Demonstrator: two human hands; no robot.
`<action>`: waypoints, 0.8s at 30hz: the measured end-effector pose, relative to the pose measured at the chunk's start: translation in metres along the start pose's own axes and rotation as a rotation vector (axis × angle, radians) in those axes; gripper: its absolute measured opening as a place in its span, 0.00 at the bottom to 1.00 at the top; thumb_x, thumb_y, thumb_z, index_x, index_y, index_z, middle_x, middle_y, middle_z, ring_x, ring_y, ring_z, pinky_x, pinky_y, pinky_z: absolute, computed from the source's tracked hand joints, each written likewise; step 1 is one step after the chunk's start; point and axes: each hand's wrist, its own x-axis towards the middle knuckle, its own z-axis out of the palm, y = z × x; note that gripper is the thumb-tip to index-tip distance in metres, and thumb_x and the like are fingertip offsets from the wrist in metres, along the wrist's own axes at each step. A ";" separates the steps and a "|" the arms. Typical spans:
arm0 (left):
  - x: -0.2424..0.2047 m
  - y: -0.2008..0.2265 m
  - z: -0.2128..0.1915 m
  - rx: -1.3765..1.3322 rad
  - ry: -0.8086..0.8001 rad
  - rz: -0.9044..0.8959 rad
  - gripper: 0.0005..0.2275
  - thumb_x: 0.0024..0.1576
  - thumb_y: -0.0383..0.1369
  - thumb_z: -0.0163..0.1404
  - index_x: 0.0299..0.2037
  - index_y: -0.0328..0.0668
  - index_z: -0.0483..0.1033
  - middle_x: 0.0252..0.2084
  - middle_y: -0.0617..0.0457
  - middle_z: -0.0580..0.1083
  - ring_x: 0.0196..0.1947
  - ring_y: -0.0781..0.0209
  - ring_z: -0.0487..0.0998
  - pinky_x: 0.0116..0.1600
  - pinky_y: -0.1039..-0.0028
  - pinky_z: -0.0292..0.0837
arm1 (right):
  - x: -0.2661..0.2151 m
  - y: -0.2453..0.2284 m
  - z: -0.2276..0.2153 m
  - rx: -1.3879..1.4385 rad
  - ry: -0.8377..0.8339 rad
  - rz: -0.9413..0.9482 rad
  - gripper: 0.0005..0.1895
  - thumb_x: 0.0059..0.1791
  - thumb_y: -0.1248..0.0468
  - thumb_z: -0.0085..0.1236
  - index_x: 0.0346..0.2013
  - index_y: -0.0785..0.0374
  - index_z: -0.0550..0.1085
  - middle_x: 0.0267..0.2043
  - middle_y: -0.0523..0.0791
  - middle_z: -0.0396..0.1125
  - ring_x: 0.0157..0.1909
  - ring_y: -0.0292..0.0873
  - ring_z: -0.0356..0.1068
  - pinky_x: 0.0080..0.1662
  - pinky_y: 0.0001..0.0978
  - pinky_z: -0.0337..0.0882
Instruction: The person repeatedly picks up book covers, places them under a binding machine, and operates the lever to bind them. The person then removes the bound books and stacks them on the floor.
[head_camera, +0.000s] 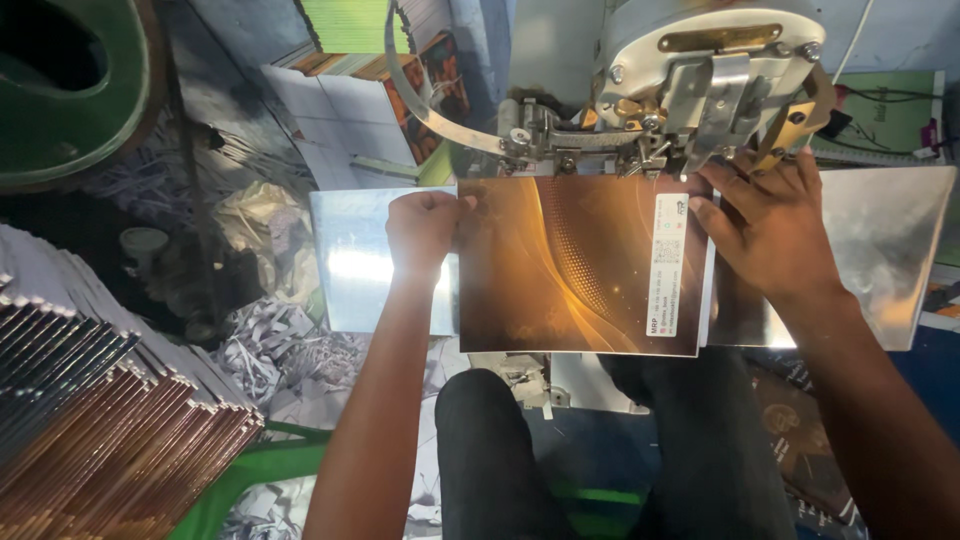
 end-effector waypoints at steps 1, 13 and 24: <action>0.001 -0.001 0.001 0.058 0.019 0.002 0.09 0.49 0.32 0.63 0.30 0.30 0.83 0.24 0.50 0.79 0.21 0.64 0.79 0.29 0.72 0.76 | 0.000 0.000 0.000 -0.001 0.000 0.001 0.22 0.57 0.49 0.56 0.60 0.59 0.76 0.62 0.55 0.68 0.69 0.53 0.63 0.77 0.59 0.47; -0.042 -0.009 0.044 0.412 0.341 0.546 0.15 0.57 0.29 0.55 0.54 0.40 0.77 0.34 0.46 0.74 0.34 0.47 0.76 0.40 0.59 0.70 | 0.003 -0.004 -0.010 0.108 0.055 0.006 0.21 0.55 0.54 0.58 0.58 0.64 0.76 0.59 0.56 0.67 0.66 0.57 0.63 0.77 0.54 0.54; -0.054 -0.006 0.078 0.370 0.176 0.531 0.08 0.59 0.28 0.52 0.46 0.44 0.81 0.37 0.47 0.73 0.36 0.48 0.77 0.41 0.62 0.72 | 0.009 -0.021 -0.009 0.035 0.018 -0.022 0.23 0.56 0.57 0.51 0.61 0.67 0.74 0.61 0.57 0.67 0.69 0.59 0.61 0.75 0.60 0.49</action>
